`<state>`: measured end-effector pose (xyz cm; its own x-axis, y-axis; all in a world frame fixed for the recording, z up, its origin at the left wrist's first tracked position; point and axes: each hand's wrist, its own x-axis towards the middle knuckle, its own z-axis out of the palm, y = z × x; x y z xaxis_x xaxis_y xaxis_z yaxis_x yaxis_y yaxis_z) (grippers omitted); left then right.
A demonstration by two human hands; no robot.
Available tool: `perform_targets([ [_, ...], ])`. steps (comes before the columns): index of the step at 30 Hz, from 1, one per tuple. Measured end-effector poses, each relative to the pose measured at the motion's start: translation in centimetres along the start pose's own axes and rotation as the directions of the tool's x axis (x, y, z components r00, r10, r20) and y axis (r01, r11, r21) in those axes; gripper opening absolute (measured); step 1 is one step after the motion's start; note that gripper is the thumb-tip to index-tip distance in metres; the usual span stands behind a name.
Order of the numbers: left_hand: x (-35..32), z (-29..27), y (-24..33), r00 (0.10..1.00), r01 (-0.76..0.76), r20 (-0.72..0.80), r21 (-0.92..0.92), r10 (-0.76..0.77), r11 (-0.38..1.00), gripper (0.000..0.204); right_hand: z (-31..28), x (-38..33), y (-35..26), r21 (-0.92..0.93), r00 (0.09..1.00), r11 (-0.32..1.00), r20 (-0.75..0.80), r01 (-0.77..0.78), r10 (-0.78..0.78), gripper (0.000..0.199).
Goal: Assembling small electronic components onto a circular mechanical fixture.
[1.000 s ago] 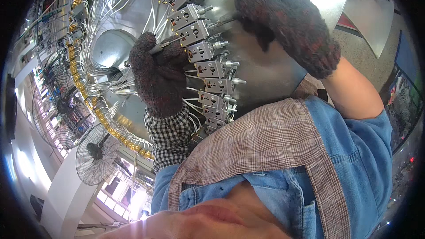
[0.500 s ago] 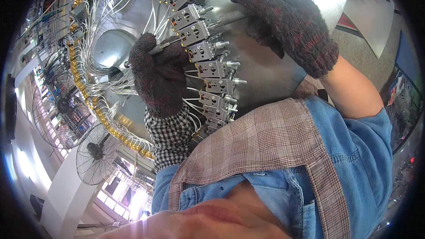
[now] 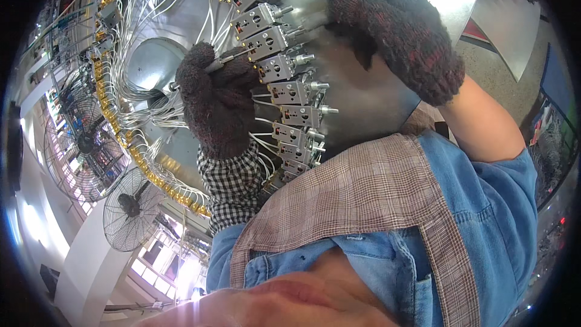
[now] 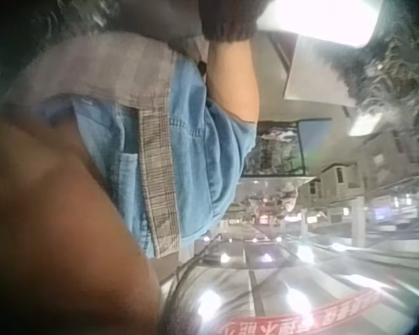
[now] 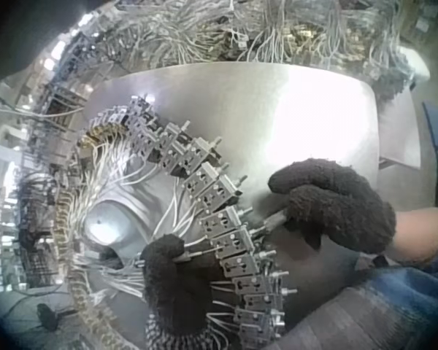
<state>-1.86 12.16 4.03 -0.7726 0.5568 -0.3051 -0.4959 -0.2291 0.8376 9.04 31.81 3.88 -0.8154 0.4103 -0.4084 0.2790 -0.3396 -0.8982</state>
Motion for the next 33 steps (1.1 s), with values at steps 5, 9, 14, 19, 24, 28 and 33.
perform_targets([
  [5,-0.2,-0.4,-0.1,1.0,-0.013,-0.02,0.005,0.013,1.0,0.038,-0.9,-0.2,-0.1,-0.353,0.97,0.904,0.121,0.242,-0.212,0.03],
  [9,0.0,-0.4,-0.3,0.999,-0.031,-0.025,0.053,0.032,0.998,0.038,-1.2,0.3,0.5,-0.456,0.948,0.831,0.161,0.319,-0.275,0.028],
  [14,0.1,-0.4,-0.3,0.998,-0.02,-0.058,0.031,0.022,0.999,0.037,-1.0,0.8,0.9,-0.647,0.697,0.387,0.327,0.657,-0.638,0.027],
  [19,-0.1,-0.6,-0.3,0.996,0.03,-0.087,0.003,-0.029,1.0,0.036,0.2,-0.3,0.0,0.104,0.998,0.993,0.034,-0.054,0.051,0.036],
  [24,-0.1,-1.3,-0.4,1.0,0.019,-0.024,-0.021,-0.019,1.0,0.038,0.4,-0.4,-0.2,0.095,1.0,0.996,0.006,-0.005,0.005,0.038],
  [28,-0.6,-0.4,0.1,0.999,0.025,-0.029,0.001,-0.025,1.0,0.039,0.9,-1.2,-0.9,0.045,0.989,0.998,-0.135,-0.054,0.06,0.039],
  [33,-1.8,-1.3,0.4,0.998,0.049,0.034,-0.046,-0.047,0.998,0.04,-0.7,-2.8,0.2,-0.049,0.998,0.997,-0.028,0.052,-0.053,0.04],
])
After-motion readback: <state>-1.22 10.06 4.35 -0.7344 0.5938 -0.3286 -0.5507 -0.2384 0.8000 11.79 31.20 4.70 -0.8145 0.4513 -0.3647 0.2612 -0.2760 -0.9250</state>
